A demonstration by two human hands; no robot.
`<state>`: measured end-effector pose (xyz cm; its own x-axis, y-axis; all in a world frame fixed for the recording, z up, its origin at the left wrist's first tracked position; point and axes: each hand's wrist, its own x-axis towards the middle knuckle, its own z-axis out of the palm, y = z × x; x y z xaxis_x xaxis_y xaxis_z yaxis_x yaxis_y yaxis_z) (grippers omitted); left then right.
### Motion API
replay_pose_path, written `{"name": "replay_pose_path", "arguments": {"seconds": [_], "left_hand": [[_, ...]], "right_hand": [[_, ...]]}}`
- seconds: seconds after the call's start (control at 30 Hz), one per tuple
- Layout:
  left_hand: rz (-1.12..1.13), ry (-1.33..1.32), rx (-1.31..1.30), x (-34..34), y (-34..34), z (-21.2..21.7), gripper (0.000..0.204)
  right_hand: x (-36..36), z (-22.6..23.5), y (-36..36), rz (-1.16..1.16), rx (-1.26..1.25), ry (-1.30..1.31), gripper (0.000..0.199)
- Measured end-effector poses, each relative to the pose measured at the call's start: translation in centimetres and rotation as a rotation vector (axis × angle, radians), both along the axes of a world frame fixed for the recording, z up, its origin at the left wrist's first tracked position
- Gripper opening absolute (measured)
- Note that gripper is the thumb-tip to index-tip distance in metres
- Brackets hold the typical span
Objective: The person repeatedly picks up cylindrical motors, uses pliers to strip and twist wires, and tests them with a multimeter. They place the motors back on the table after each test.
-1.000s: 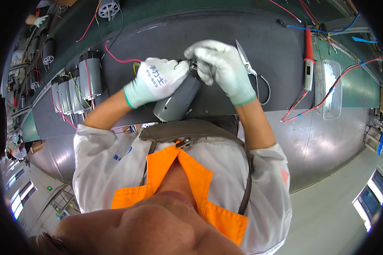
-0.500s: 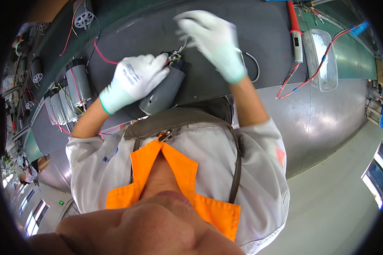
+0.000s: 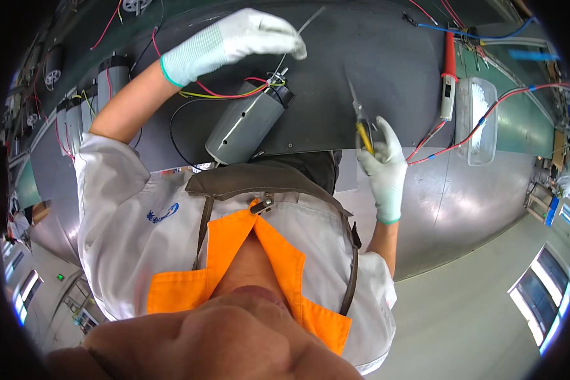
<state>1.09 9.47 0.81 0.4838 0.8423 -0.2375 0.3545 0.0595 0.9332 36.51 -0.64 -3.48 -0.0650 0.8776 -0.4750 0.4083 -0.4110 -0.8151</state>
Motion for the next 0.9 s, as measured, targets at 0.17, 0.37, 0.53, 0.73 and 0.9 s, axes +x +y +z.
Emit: {"name": "replay_pose_path", "arguments": {"seconds": [0.17, 0.37, 0.53, 0.73, 0.9], "left_hand": [[0.030, 0.004, 0.294, -0.6, 0.8, 2.8, 0.032], [-0.164, 0.160, 1.217, -0.4, 2.6, 0.9, 0.017], [-0.036, 0.223, 1.178, -0.7, 1.3, 1.5, 0.017], [-0.202, 0.138, 0.258, -8.4, -9.2, 9.3, 0.031], [0.060, 0.439, 0.558, -7.2, -15.6, 5.5, 0.054]], "right_hand": [[-3.0, 1.9, 3.8, 0.495, 0.125, 0.110, 0.069], [-8.4, 4.8, 5.7, 0.906, 0.468, -0.348, 0.075], [-9.2, 6.4, 5.6, 1.000, 0.522, -0.598, 0.068], [-4.6, 2.2, 6.9, 0.759, 0.755, -0.870, 0.064], [-7.0, 3.5, 6.7, 0.766, 0.386, -0.502, 0.046]]}}
